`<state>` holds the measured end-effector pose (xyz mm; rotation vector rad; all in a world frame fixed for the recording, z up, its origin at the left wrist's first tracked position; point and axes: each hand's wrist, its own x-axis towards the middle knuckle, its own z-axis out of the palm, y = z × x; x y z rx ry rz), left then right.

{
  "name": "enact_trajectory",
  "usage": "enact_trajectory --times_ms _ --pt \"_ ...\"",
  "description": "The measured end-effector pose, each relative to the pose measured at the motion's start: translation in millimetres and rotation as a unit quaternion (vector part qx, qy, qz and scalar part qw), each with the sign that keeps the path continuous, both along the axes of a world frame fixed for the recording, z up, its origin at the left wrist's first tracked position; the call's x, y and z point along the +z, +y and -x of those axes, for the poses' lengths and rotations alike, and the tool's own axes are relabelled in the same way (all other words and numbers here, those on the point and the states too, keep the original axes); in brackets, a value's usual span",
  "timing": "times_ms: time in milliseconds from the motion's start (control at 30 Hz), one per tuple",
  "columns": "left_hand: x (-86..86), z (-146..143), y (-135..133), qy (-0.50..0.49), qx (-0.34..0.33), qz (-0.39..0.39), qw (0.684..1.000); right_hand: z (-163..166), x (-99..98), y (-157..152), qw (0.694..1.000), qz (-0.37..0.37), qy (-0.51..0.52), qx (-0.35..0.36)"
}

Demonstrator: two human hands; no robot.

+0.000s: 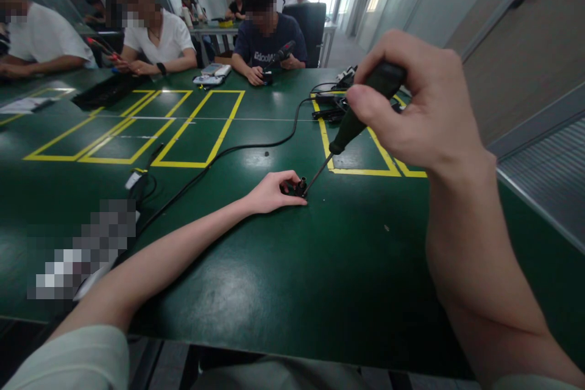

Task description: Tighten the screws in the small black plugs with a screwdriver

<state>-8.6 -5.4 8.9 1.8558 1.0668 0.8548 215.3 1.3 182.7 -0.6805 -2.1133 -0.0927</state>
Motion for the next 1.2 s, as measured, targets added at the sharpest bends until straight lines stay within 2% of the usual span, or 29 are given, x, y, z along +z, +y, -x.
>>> enact_trajectory --times_ms 100,333,500,733,933,1200 --pt "0.4 -0.1 -0.1 0.006 0.003 0.001 1.0 0.9 0.6 -2.0 0.999 0.009 -0.005 -0.037" --pt "-1.2 -0.3 0.5 0.011 0.005 -0.007 1.0 0.9 -0.6 2.6 0.999 0.017 0.017 -0.025" --pt "-1.8 0.1 1.1 0.006 0.003 -0.008 1.0 0.1 1.8 4.5 0.996 0.027 0.025 -0.084" --pt "-0.8 0.8 0.8 0.014 0.002 -0.005 1.0 3.3 -0.6 -1.3 0.999 0.025 0.019 -0.006" --pt "-1.5 1.0 1.0 0.017 0.003 -0.007 1.0 2.7 2.0 -1.8 0.999 0.015 0.002 -0.052" --pt "-3.1 0.4 0.9 0.014 0.0 -0.007 1.0 3.0 -2.3 0.3 0.999 0.036 0.02 -0.012"
